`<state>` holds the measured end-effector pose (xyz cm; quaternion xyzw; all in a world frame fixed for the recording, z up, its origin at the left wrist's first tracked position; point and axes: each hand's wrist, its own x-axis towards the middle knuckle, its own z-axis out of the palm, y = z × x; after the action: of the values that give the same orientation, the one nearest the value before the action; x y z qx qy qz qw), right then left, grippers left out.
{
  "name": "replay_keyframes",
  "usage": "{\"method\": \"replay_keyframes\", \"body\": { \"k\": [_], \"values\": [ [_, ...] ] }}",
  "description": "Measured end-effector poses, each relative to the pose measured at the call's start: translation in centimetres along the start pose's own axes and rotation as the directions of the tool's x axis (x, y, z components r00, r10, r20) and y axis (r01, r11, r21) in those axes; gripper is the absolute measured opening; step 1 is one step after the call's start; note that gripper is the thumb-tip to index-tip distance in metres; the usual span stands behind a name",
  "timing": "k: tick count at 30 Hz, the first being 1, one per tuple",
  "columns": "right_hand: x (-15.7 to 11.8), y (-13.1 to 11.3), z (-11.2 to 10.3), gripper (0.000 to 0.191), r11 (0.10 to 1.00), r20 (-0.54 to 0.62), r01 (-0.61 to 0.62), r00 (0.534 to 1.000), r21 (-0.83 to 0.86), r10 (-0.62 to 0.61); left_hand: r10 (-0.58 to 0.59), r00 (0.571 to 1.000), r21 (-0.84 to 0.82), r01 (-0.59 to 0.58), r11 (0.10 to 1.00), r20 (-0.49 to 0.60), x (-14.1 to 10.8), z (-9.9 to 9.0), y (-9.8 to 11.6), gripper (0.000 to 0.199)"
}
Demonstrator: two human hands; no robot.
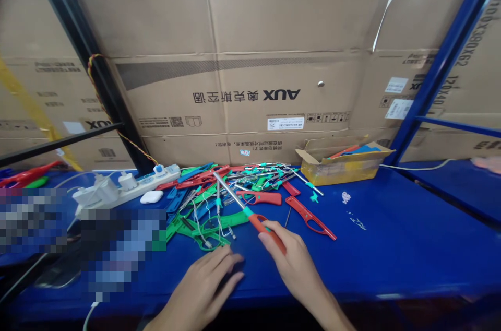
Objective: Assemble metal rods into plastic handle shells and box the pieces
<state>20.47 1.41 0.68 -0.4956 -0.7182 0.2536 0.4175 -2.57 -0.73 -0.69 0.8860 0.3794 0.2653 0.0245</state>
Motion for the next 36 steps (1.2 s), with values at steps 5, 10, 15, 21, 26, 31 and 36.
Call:
{"method": "replay_keyframes", "body": {
  "k": [5, 10, 15, 21, 26, 31, 36],
  "values": [
    [-0.3, 0.0, 0.0, 0.036, 0.999, -0.012, -0.001, 1.000, -0.037, 0.000, 0.005, 1.000, 0.001, -0.005, 1.000, -0.008, 0.0, -0.1, 0.1, 0.022],
    [-0.2, 0.2, 0.0, 0.037, 1.000, -0.026, -0.008, 1.000, -0.029, 0.007, 0.002, 1.000, -0.011, -0.002, 1.000, 0.009, 0.0, -0.1, 0.1, 0.021],
    [-0.3, 0.3, 0.0, 0.037, 1.000, -0.014, -0.009, 1.000, -0.015, 0.009, -0.002, 1.000, -0.005, 0.002, 1.000, 0.021, 0.0, -0.1, 0.0, 0.022],
    [-0.6, 0.6, 0.1, 0.036, 0.999, -0.013, -0.032, 0.999, 0.008, 0.032, 0.002, 1.000, 0.003, -0.002, 1.000, 0.001, -0.1, -0.1, 0.1, 0.022],
    [-0.8, 1.2, -1.1, 0.042, 0.989, 0.004, -0.088, 0.996, 0.118, 0.088, -0.014, 1.000, -0.008, 0.014, 1.000, 0.028, -0.1, -0.1, 0.0, 0.021],
    [-0.8, 2.0, -6.3, 0.054, 0.994, -0.152, -0.038, 0.987, 0.100, 0.053, -0.020, 0.998, -0.041, 0.023, 0.999, 0.059, -0.2, -0.1, 0.0, 0.021],
    [2.7, 3.6, -16.4, 0.050, 0.760, -0.242, 0.054, 0.931, -0.648, -0.273, -0.023, 0.998, -0.069, 0.028, 0.997, 0.064, -0.3, -0.1, 0.0, 0.020]
  ]
}}
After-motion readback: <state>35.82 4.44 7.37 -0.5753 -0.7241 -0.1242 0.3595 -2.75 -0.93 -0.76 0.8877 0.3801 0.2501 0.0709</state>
